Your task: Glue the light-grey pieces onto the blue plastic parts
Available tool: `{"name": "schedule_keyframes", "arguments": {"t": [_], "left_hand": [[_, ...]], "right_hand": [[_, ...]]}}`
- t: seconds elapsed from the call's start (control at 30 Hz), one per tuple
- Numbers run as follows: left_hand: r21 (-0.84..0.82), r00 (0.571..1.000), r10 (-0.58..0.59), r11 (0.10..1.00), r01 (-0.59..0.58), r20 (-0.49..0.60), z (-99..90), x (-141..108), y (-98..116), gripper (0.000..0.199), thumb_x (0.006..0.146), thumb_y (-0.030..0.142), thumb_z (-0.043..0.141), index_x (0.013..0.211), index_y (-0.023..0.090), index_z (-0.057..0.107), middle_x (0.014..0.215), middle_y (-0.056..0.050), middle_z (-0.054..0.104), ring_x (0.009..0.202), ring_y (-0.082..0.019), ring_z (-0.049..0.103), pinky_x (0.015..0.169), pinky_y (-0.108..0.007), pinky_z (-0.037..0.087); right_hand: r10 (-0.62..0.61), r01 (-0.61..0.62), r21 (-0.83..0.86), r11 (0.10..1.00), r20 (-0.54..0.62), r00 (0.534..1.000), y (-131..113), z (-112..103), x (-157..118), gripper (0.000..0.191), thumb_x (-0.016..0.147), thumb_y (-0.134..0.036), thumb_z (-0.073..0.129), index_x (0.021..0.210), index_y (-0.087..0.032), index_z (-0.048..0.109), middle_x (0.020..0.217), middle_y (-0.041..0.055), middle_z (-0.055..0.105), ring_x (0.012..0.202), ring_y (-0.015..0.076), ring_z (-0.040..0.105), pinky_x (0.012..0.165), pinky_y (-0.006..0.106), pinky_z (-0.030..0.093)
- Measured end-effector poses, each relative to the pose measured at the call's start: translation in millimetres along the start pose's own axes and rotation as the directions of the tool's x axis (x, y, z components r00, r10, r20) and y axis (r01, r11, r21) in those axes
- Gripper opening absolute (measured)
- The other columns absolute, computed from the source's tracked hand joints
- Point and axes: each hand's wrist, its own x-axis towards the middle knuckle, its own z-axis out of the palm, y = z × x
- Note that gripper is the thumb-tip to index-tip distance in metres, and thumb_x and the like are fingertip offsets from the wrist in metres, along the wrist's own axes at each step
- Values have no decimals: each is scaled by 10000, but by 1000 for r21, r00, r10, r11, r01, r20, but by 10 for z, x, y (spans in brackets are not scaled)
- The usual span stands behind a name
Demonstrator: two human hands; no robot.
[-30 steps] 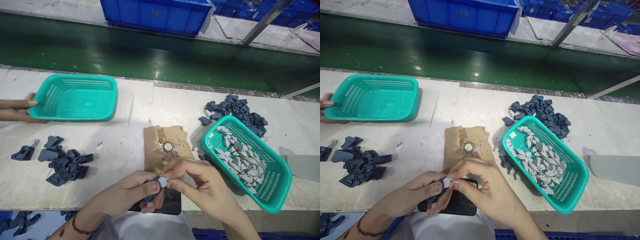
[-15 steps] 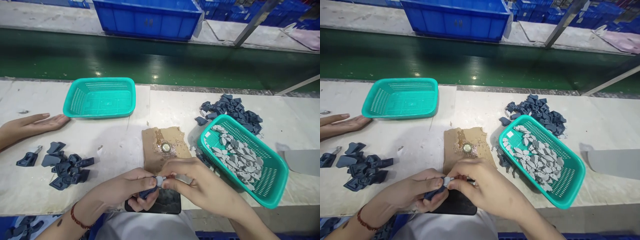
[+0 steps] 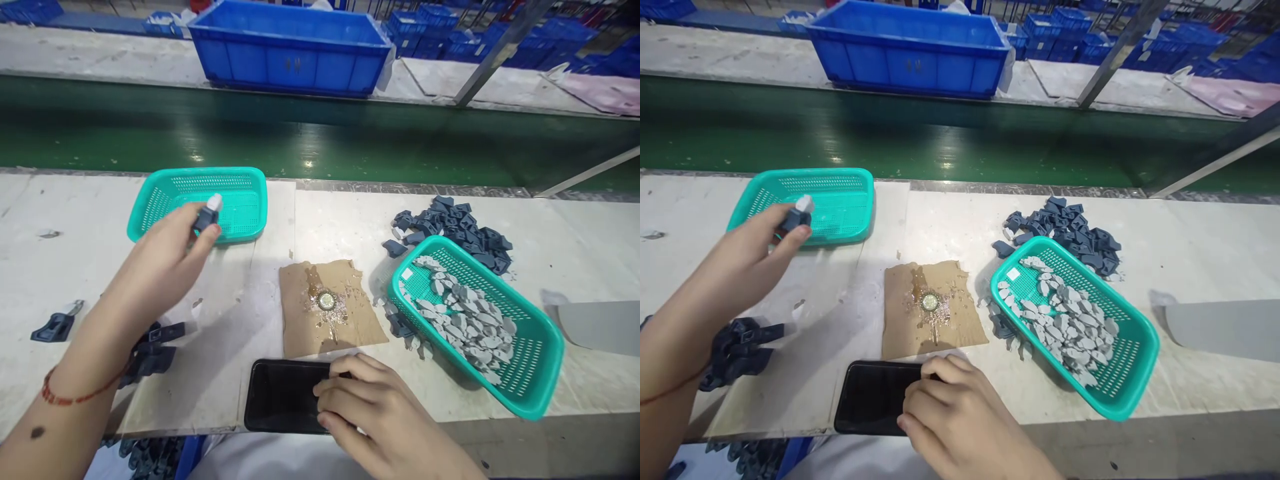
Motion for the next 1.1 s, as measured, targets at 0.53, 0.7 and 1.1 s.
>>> {"name": "schedule_keyframes", "arguments": {"t": [0.53,0.7,1.1], "left_hand": [[-5,918,380,924,-382,115,536,44,4,458,1040,391,337,1245,165,678,1377,-188,612,1320,-394,526,1092,-630,406],[-79,873,467,884,-461,140,426,-164,106,497,1034,450,422,1443,185,523,1572,-153,470,1545,-386,251,1211,-630,286],[68,943,329,941,-333,58,266,-1119,-969,435,829,538,707,1207,323,720,1378,-75,641,1249,-424,528,1032,-506,400]], "right_hand": [[362,-577,-402,711,-493,791,488,-677,-294,255,1007,-417,531,1067,-237,701,971,120,742,838,302,690,602,378,488],[423,-593,-516,619,-417,805,936,-807,-464,261,963,-433,590,928,-228,747,834,125,755,570,252,661,432,326,405],[465,-704,-236,669,-606,645,801,-823,-397,385,937,-605,526,889,-288,740,897,81,782,664,301,711,440,366,466]]}}
